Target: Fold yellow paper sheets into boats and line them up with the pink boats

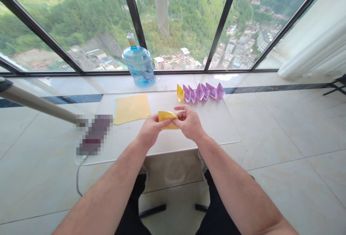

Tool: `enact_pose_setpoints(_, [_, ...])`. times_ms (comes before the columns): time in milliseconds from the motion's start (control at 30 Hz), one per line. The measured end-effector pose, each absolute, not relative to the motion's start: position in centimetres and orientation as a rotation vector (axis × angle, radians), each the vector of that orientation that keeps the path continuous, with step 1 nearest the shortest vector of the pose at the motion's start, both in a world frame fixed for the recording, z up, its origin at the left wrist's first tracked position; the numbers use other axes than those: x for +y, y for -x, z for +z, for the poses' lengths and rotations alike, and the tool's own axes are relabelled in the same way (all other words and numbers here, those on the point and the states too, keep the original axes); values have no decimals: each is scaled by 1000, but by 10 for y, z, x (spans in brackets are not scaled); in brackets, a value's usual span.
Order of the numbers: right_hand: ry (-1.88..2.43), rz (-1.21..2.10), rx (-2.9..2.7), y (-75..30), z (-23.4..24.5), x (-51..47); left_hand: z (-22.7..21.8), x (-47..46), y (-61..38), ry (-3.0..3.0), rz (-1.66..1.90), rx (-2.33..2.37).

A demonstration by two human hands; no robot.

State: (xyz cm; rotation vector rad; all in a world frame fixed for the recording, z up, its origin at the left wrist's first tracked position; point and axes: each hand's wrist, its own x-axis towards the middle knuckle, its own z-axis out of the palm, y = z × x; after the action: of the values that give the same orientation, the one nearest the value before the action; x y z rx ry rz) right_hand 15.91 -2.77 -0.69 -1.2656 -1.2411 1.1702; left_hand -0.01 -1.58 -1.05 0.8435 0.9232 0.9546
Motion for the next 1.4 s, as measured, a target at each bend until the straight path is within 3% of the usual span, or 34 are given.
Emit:
enact_pose_setpoints(533, [1290,1082,-1452,-159,-6,-31,-11,-15,-2,-887,1023,949])
enact_pose_setpoints(733, [1334,828,-1487,-164,9,-35,-10,-14,0,-955,1094,1062])
enact_pose_setpoints(1400, [1284,1031,-1401,-159,5,-36,-6,-19,0,-1133,1125,1160])
